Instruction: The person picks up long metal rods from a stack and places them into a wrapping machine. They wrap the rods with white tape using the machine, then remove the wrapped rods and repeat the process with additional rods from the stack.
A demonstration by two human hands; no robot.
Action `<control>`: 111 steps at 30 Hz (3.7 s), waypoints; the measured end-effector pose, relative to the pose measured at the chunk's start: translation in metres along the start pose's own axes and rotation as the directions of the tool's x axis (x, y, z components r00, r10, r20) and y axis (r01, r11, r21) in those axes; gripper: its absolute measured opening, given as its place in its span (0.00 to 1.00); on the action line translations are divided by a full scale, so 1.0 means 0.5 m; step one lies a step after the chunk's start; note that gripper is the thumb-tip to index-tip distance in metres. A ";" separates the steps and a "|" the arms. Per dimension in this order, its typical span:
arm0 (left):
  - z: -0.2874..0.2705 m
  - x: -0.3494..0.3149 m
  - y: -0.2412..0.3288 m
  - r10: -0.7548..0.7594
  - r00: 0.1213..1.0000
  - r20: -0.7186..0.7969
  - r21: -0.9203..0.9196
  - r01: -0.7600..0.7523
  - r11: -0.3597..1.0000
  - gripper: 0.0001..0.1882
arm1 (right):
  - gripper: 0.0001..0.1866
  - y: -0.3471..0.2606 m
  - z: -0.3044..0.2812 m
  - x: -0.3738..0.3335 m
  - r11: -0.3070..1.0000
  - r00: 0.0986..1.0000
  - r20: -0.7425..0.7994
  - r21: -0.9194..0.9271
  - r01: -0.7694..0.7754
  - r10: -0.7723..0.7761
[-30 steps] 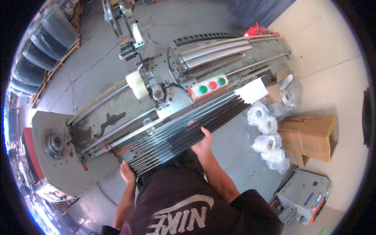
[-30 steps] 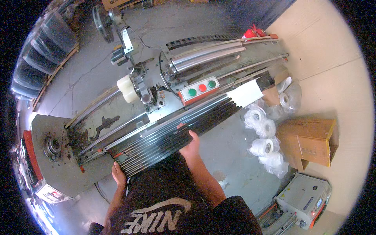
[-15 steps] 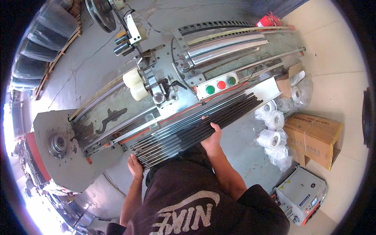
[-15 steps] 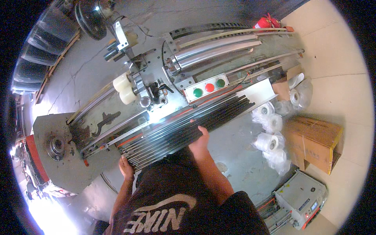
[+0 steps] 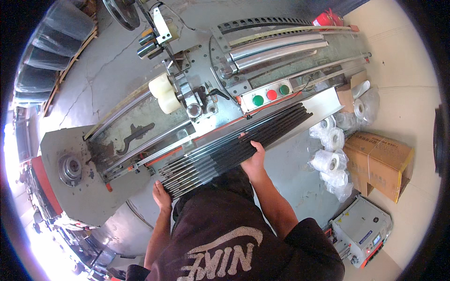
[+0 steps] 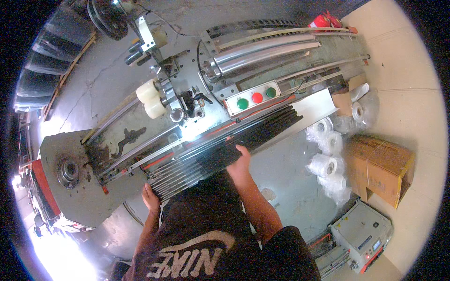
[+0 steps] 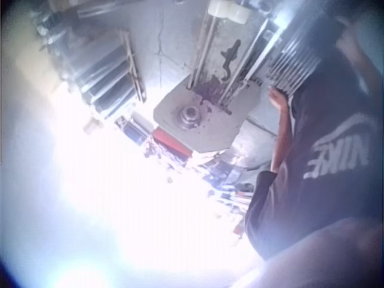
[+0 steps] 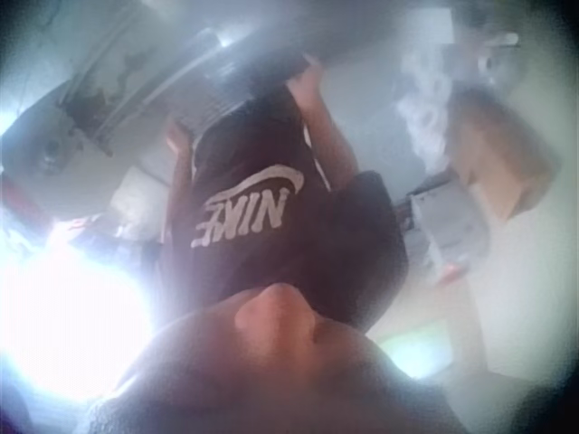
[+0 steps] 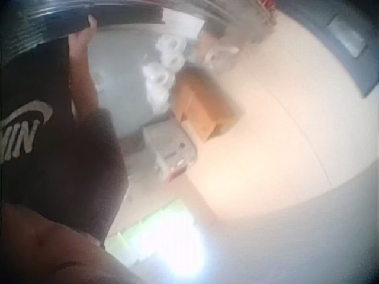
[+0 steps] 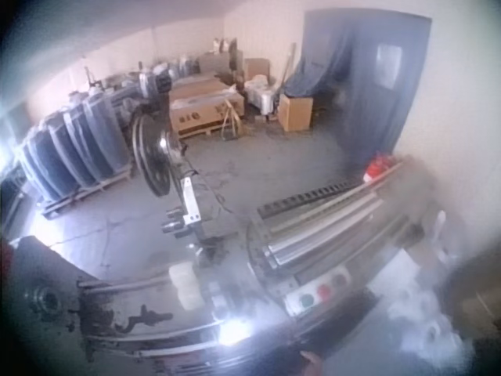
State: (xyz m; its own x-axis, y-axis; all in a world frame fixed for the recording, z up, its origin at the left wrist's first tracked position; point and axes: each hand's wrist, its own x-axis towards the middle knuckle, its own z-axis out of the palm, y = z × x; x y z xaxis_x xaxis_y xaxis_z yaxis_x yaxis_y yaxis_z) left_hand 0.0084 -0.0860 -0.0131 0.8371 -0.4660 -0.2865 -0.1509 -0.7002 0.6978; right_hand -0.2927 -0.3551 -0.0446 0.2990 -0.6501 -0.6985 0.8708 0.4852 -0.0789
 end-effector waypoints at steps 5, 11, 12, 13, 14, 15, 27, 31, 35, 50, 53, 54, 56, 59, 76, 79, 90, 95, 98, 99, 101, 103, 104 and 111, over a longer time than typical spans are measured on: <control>-0.016 0.014 0.022 0.056 0.998 0.013 0.085 -0.057 0.995 0.24 | 0.22 -0.003 0.015 -0.010 0.994 1.000 0.014 -0.104 0.027 -0.026; 0.017 0.041 0.015 0.077 0.996 -0.035 0.073 -0.074 0.995 0.26 | 0.21 -0.034 -0.067 0.043 0.972 0.997 -0.041 -0.230 0.048 -0.059; 0.024 0.043 0.009 0.083 0.995 -0.057 0.048 -0.080 0.996 0.26 | 0.22 -0.031 -0.067 0.044 0.960 0.995 -0.057 -0.273 0.057 -0.076; 0.028 0.046 0.003 0.089 0.993 -0.079 0.024 -0.087 0.996 0.26 | 0.22 -0.027 -0.069 0.038 0.940 0.991 -0.042 -0.327 0.103 -0.123; 0.031 0.050 -0.002 0.109 0.989 -0.098 0.015 -0.109 0.994 0.26 | 0.22 -0.022 -0.072 0.031 0.914 0.985 -0.026 -0.378 0.148 -0.170; 0.034 0.052 0.003 0.079 0.994 -0.077 -0.007 -0.080 0.997 0.26 | 0.22 -0.021 -0.075 0.023 0.886 0.980 -0.036 -0.435 0.160 -0.195; 0.095 0.081 -0.050 0.031 0.998 -0.049 0.144 -0.024 0.989 0.28 | 0.41 0.026 -0.038 -0.075 -0.551 0.753 0.536 -0.786 0.280 -0.381; 0.093 0.077 -0.039 0.027 1.000 -0.010 0.159 -0.025 0.987 0.25 | 0.46 0.028 -0.026 -0.066 -0.585 0.835 0.511 -0.748 0.314 -0.205; 0.083 0.065 -0.015 -0.069 0.996 0.054 0.036 0.067 0.997 0.20 | 0.44 0.041 -0.021 -0.073 -0.753 0.824 0.526 -0.624 0.208 -0.209; 0.081 0.124 -0.155 -0.379 0.900 0.215 -0.357 0.434 0.827 0.22 | 0.42 0.025 -0.049 -0.040 -0.750 0.803 0.590 -0.567 0.339 -0.083; 0.086 0.113 -0.099 -0.401 0.881 0.251 -0.381 0.471 0.796 0.20 | 0.41 0.004 -0.056 -0.041 -0.730 0.794 0.600 -0.584 0.354 -0.095; 0.089 0.107 -0.098 -0.430 0.874 0.226 -0.404 0.486 0.775 0.19 | 0.41 0.002 -0.056 -0.042 -0.719 0.792 0.599 -0.603 0.345 -0.123; 0.085 0.097 -0.098 -0.484 0.857 0.178 -0.446 0.509 0.736 0.18 | 0.41 0.012 -0.062 -0.050 -0.754 0.789 0.601 -0.575 0.319 -0.124; 0.073 0.105 -0.148 -0.414 0.895 0.164 -0.344 0.445 0.827 0.16 | 0.40 0.005 -0.060 -0.048 -0.787 0.772 0.627 -0.528 0.320 -0.107; -0.041 0.054 -0.022 -0.492 0.781 0.386 -0.405 0.622 0.670 0.12 | 0.15 -0.053 -0.009 0.016 0.386 0.949 -0.024 -0.917 0.104 -0.314; -0.055 0.029 0.032 -0.384 0.831 0.402 -0.551 0.555 0.623 0.12 | 0.13 -0.069 0.019 0.039 0.541 0.942 -0.168 -0.841 0.017 -0.290; -0.149 -0.001 0.054 0.070 0.936 0.345 -0.333 0.053 0.941 0.11 | 0.12 -0.056 0.122 -0.093 0.421 0.943 0.102 -0.876 0.237 -0.318; -0.203 0.026 0.232 0.294 0.772 0.564 0.258 -0.502 0.825 0.15 | 0.15 0.009 0.257 -0.112 0.427 0.938 0.205 -0.849 0.312 -0.279; -0.169 0.051 0.283 0.356 0.736 0.575 0.171 -0.534 0.828 0.12 | 0.16 0.027 0.297 -0.067 0.466 0.935 0.268 -0.814 0.348 -0.231; -0.158 0.054 0.302 0.350 0.744 0.569 0.154 -0.514 0.844 0.11 | 0.15 0.035 0.314 -0.060 0.490 0.939 0.263 -0.802 0.341 -0.223; -0.144 0.078 0.317 0.451 0.729 0.515 0.170 -0.602 0.780 0.08 | 0.14 0.031 0.341 -0.026 0.471 0.927 0.304 -0.799 0.373 -0.218; -0.131 0.097 0.347 0.517 0.733 0.442 0.184 -0.638 0.747 0.07 | 0.13 0.021 0.374 -0.004 0.501 0.932 0.304 -0.786 0.362 -0.196; -0.127 0.103 0.370 0.529 0.745 0.406 0.226 -0.643 0.732 0.06 | 0.13 0.016 0.388 0.008 0.508 0.935 0.307 -0.785 0.355 -0.179; -0.093 0.181 0.504 0.503 0.772 0.388 0.396 -0.633 0.665 0.07 | 0.16 -0.038 0.463 0.115 0.540 0.943 0.289 -0.773 0.333 -0.168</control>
State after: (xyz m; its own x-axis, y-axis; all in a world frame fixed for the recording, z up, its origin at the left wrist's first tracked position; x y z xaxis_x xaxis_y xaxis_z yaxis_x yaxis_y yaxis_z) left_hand 0.0704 -0.2792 0.1673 0.3663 -0.9220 -0.1252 -0.8384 -0.3854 0.3854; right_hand -0.2019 -0.5371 0.0812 0.2484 -0.8631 -0.4397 0.2680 0.4974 -0.8251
